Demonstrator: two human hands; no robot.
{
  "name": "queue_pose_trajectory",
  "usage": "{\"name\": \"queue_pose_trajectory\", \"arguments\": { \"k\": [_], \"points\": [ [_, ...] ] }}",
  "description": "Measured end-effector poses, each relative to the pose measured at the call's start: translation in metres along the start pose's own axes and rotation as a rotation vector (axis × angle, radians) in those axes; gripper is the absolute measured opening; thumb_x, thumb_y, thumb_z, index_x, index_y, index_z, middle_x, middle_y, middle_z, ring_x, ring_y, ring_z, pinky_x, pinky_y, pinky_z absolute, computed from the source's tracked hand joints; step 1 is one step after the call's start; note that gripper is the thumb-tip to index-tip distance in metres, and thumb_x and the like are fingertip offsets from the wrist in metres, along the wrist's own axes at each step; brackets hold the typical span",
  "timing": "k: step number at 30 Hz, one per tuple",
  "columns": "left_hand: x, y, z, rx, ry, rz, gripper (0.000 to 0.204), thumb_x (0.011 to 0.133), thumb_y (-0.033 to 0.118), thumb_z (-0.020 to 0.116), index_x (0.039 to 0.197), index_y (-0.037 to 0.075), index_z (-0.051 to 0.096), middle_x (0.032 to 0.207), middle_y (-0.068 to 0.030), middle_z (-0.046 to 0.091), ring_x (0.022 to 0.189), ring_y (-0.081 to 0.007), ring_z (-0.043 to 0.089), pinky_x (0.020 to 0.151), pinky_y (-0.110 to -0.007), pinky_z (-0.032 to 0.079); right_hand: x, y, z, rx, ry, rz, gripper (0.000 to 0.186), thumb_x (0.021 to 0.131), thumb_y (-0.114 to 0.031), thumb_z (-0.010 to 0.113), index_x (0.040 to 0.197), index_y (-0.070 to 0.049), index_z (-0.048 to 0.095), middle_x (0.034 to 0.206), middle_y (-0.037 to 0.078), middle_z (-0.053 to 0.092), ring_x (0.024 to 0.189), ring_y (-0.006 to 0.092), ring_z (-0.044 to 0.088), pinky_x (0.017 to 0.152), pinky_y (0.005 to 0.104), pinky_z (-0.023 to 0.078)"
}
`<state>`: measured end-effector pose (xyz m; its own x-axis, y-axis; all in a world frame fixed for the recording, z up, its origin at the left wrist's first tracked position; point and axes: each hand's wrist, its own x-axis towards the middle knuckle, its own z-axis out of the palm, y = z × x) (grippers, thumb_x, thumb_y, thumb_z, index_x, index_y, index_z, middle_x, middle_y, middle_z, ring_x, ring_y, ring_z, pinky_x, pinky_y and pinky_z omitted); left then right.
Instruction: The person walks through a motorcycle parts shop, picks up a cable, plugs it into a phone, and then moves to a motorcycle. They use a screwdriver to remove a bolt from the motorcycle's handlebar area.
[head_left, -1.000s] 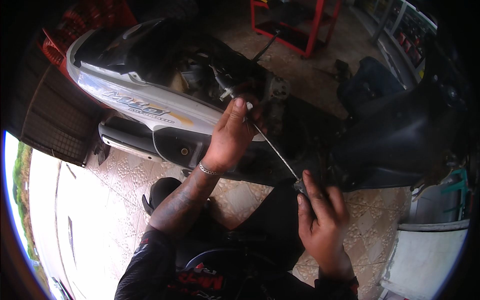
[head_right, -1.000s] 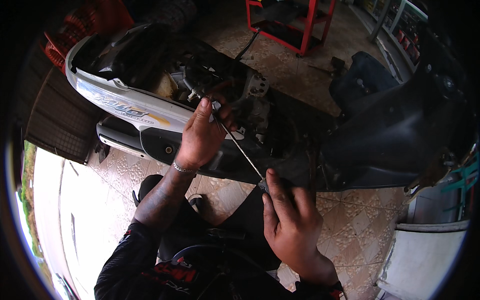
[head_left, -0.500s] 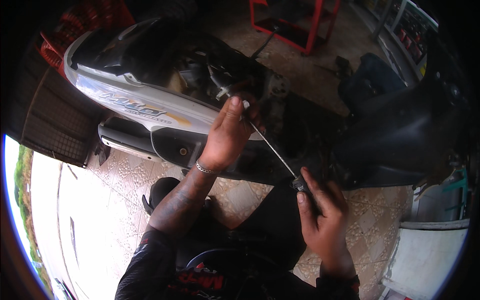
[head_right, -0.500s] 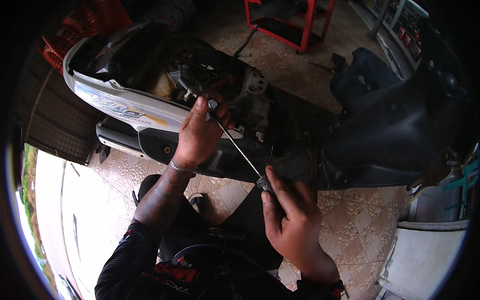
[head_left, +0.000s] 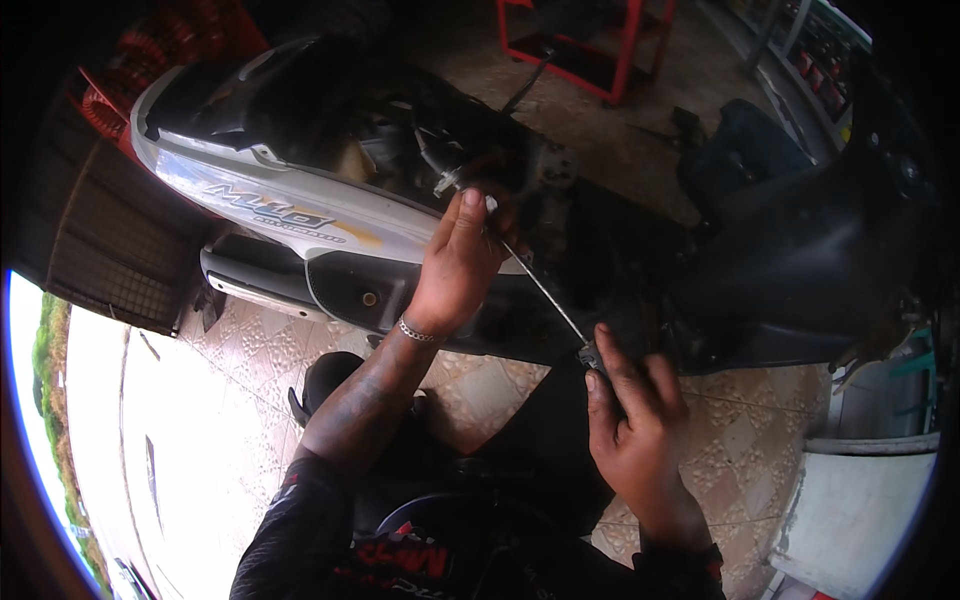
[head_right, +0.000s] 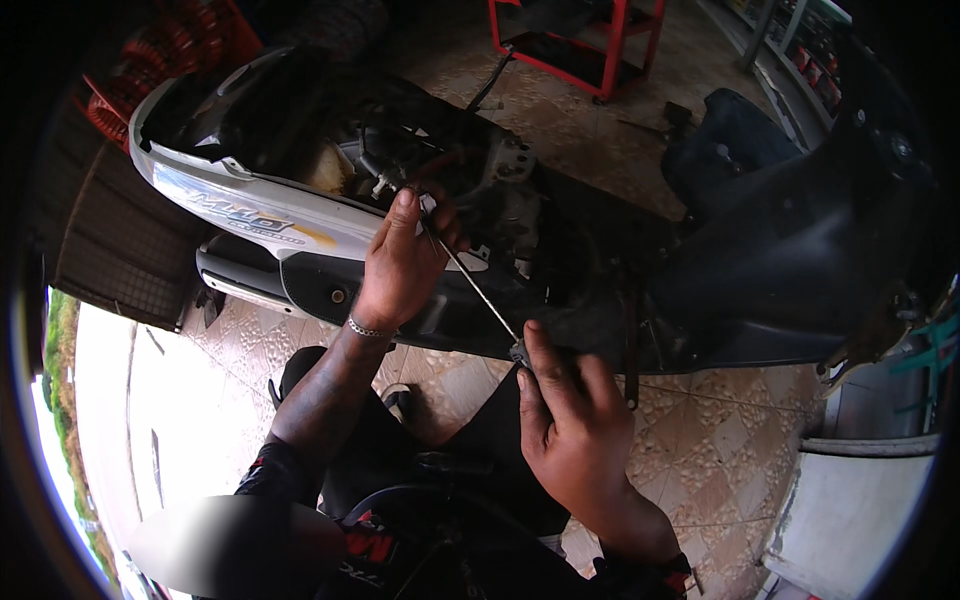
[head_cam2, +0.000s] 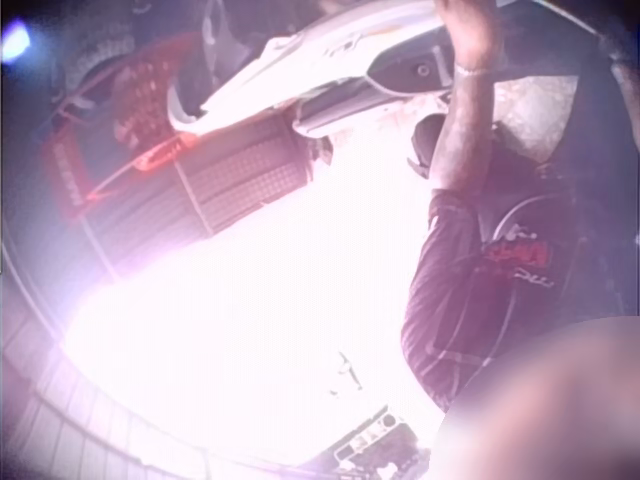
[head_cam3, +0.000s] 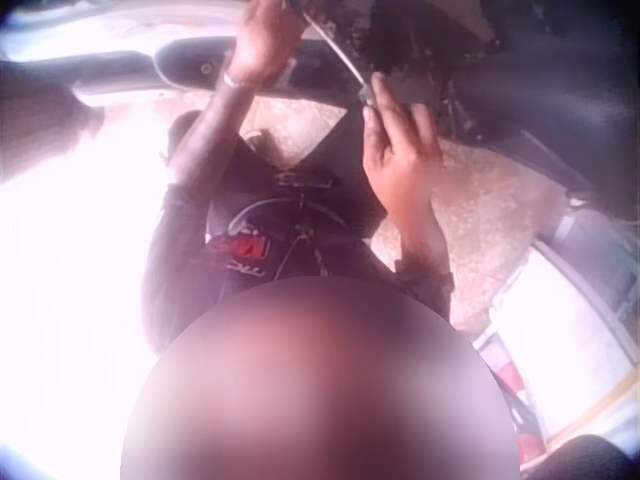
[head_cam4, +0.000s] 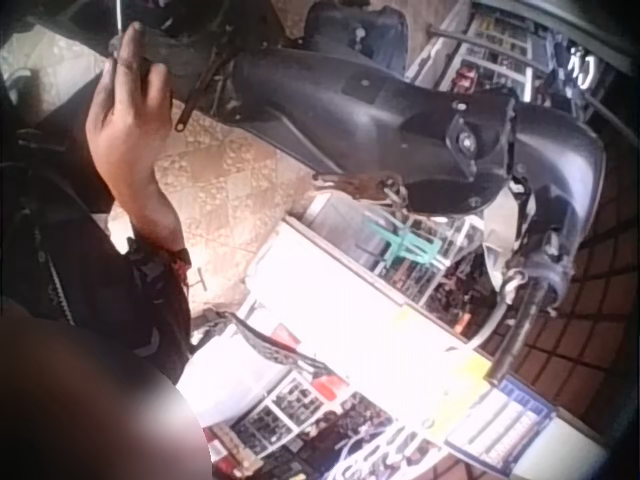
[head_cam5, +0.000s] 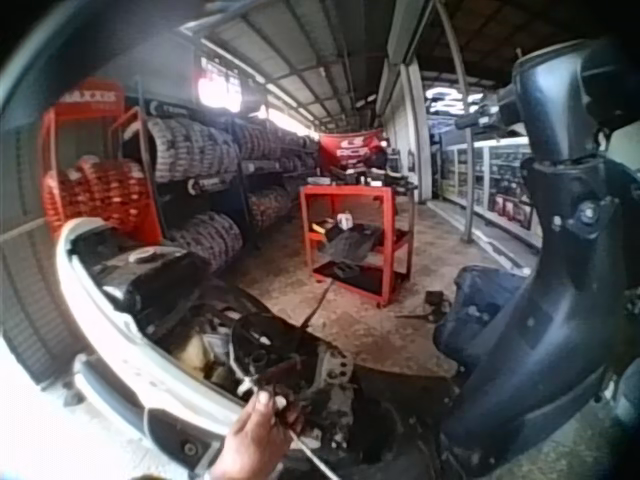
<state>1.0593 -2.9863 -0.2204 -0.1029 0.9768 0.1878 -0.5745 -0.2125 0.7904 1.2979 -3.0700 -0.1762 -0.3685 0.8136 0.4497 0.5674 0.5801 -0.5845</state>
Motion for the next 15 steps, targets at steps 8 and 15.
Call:
{"name": "queue_pose_trajectory", "arguments": {
  "k": [8,15],
  "points": [
    [0.0005,-0.0009,0.0024,-0.021,0.018,0.001,0.042,0.104,0.043,0.043,0.129,0.010,0.049,0.089,0.0004,0.044,0.083,-0.0142,0.043,0.081,-0.034,0.040,0.0024,0.0039,0.0026,-0.158,0.063,-0.110,0.042,0.088,-0.014,0.069,0.131,-0.016,0.065,0.089,0.005,0.057,0.070,0.0210,0.061,0.057,0.0334,0.050],
    [0.0025,0.0024,0.0020,-0.031,-0.003,0.000,0.048,0.105,0.042,0.042,0.141,0.010,0.042,0.099,0.0014,0.045,0.090,-0.0134,0.045,0.084,-0.035,0.044,-0.0004,0.0053,0.0046,-0.250,0.080,-0.116,0.041,0.087,-0.015,0.070,0.128,-0.019,0.067,0.091,0.005,0.057,0.072,0.0203,0.060,0.058,0.0331,0.049]
  ]
}}
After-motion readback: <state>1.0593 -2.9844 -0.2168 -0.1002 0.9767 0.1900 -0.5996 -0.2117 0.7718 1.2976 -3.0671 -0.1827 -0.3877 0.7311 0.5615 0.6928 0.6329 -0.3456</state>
